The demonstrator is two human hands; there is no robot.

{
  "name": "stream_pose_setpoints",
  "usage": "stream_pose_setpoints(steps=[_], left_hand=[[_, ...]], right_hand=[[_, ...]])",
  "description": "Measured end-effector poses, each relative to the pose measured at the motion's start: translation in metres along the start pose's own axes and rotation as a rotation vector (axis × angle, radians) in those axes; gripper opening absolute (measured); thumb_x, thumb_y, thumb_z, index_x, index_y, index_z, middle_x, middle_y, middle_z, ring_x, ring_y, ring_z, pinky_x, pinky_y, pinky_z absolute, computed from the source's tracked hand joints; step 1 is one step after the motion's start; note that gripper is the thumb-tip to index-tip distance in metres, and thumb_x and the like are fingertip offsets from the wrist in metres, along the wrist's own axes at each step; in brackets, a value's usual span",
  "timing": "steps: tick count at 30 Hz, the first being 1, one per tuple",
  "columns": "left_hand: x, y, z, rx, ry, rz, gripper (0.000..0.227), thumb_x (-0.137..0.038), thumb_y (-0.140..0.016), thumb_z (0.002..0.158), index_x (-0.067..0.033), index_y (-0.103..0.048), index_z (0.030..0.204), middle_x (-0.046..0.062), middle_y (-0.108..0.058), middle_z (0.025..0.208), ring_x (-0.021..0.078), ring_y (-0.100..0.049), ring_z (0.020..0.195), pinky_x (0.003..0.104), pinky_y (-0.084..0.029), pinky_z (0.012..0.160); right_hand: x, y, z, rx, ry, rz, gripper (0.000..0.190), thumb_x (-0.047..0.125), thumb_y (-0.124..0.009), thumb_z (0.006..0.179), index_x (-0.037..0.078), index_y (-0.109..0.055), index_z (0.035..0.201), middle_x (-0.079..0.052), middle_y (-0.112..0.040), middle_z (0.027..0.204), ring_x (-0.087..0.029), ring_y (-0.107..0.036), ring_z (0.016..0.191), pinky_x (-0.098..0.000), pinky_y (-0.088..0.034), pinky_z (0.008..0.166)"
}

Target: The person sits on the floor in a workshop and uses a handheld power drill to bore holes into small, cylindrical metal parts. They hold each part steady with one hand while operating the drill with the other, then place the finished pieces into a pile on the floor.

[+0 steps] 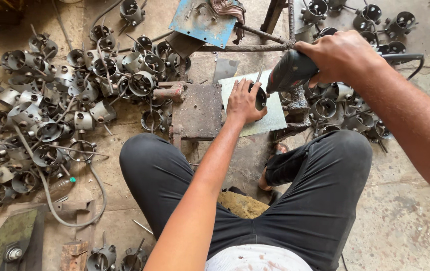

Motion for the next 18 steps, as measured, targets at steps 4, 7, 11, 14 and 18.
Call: stream_pose_setpoints(steps=[4, 7, 11, 14, 18], left_hand=[[-0.001, 0.000, 0.000, 0.017, -0.007, 0.028, 0.095, -0.060, -0.075, 0.070, -0.0114, -0.048, 0.147, 0.023, -0.048, 0.146, 0.0394, -0.040, 0.144, 0.047, -0.022, 0.125], [0.000, -0.003, 0.001, 0.025, -0.011, 0.039, 0.095, -0.061, -0.074, 0.071, -0.0123, -0.047, 0.148, 0.022, -0.048, 0.146, 0.0387, -0.040, 0.144, 0.047, -0.022, 0.126], [0.001, -0.008, 0.002, 0.036, -0.024, 0.047, 0.095, -0.062, -0.072, 0.073, -0.0136, -0.045, 0.150, 0.022, -0.047, 0.147, 0.0389, -0.040, 0.144, 0.050, -0.023, 0.125], [0.002, -0.012, 0.002, 0.043, -0.025, 0.053, 0.096, -0.062, -0.072, 0.073, -0.0140, -0.043, 0.151, 0.021, -0.047, 0.147, 0.0384, -0.039, 0.144, 0.051, -0.024, 0.125], [0.002, -0.013, 0.004, 0.049, -0.018, 0.044, 0.097, -0.063, -0.071, 0.073, -0.0144, -0.042, 0.152, 0.021, -0.047, 0.148, 0.0376, -0.039, 0.146, 0.050, -0.024, 0.126]], right_hand=[[0.003, 0.009, 0.010, 0.123, -0.013, 0.208, 0.081, 0.059, -0.088, 0.072, 0.027, -0.058, 0.140, -0.008, -0.078, 0.100, -0.024, -0.077, 0.081, -0.0380, -0.066, 0.073], [0.001, 0.009, 0.018, 0.173, 0.007, 0.311, 0.073, 0.053, -0.089, 0.073, 0.024, -0.062, 0.135, -0.008, -0.079, 0.102, -0.023, -0.077, 0.084, -0.0383, -0.066, 0.074], [0.010, 0.005, 0.032, 0.199, 0.022, 0.258, 0.076, 0.049, -0.090, 0.075, 0.017, -0.058, 0.137, -0.011, -0.079, 0.102, -0.024, -0.078, 0.082, -0.0371, -0.067, 0.070], [0.011, 0.004, 0.033, 0.227, 0.001, 0.283, 0.081, 0.054, -0.086, 0.076, 0.020, -0.053, 0.142, -0.013, -0.077, 0.106, -0.026, -0.079, 0.082, -0.0389, -0.070, 0.067], [0.005, 0.007, 0.025, 0.213, -0.010, 0.276, 0.097, 0.059, -0.087, 0.072, 0.029, -0.043, 0.152, -0.014, -0.076, 0.111, -0.029, -0.077, 0.086, -0.0415, -0.068, 0.071]])
Point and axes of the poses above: each hand's wrist, its own z-axis towards the middle knuckle, its own y-axis out of the back of the hand, x = y × z, the point moved 1 cm from there along z, towards the middle knuckle
